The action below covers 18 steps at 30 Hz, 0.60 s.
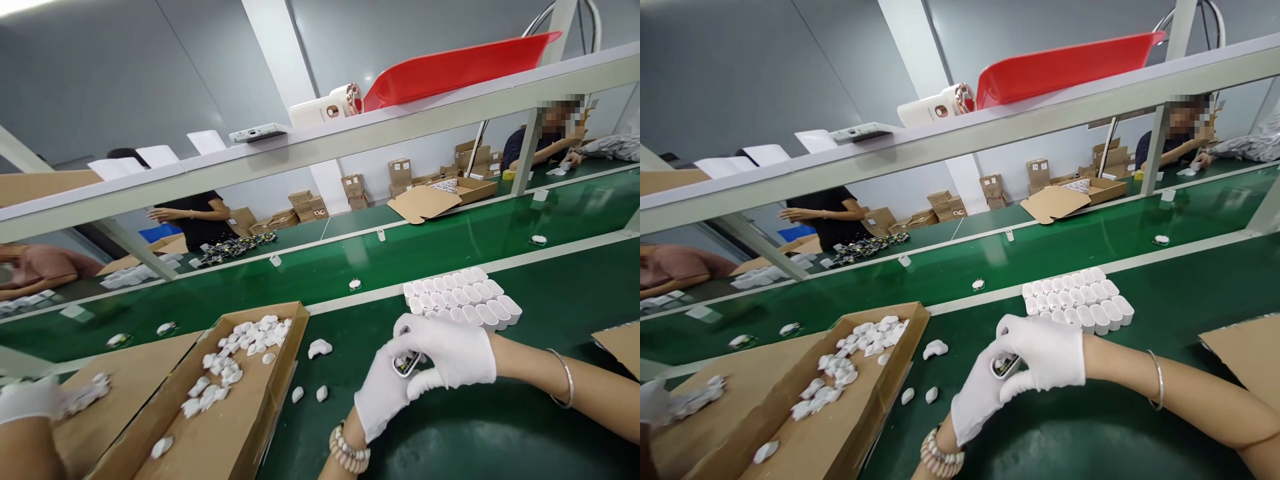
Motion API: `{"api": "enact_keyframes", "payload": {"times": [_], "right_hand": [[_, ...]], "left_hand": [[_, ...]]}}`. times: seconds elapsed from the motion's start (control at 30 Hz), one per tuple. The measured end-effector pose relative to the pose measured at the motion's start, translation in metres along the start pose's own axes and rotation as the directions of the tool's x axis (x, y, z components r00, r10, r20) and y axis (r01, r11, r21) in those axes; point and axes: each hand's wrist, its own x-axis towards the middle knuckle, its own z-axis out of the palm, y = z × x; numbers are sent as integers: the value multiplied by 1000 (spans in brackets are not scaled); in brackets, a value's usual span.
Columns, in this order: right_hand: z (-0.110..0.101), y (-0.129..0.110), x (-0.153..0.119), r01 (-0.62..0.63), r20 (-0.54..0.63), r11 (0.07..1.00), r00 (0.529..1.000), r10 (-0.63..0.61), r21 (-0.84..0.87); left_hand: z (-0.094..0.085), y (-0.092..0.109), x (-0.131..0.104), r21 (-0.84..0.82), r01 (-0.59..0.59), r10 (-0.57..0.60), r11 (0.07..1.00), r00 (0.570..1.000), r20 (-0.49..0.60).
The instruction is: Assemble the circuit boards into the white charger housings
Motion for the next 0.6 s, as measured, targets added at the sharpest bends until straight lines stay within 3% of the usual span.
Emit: {"api": "enact_keyframes", "payload": {"times": [0.1,0.17,0.23,0.3,0.37,0.47,0.6], "right_hand": [[5,1,2,-69,-15,997,998,69,-40],[3,6,6,-129,-32,991,991,128,-38],[-8,16,11,-246,-119,968,964,240,-44],[-27,32,20,-396,-254,916,894,368,-66],[-48,52,30,-501,-342,861,827,447,-85],[-71,83,45,-630,-364,770,745,559,-107],[-75,114,58,-750,-344,647,649,679,-138]], "left_hand": [[5,-9,5,-16,-67,65,998,993,-93],[6,-21,9,-10,-35,32,999,984,-174],[7,-34,13,112,56,-23,992,961,-276],[8,-46,17,316,140,-25,938,940,-341],[10,-50,19,472,120,33,873,952,-303],[16,-44,18,632,-5,125,775,981,-146],[21,-34,18,733,-57,144,678,988,-55]]}}
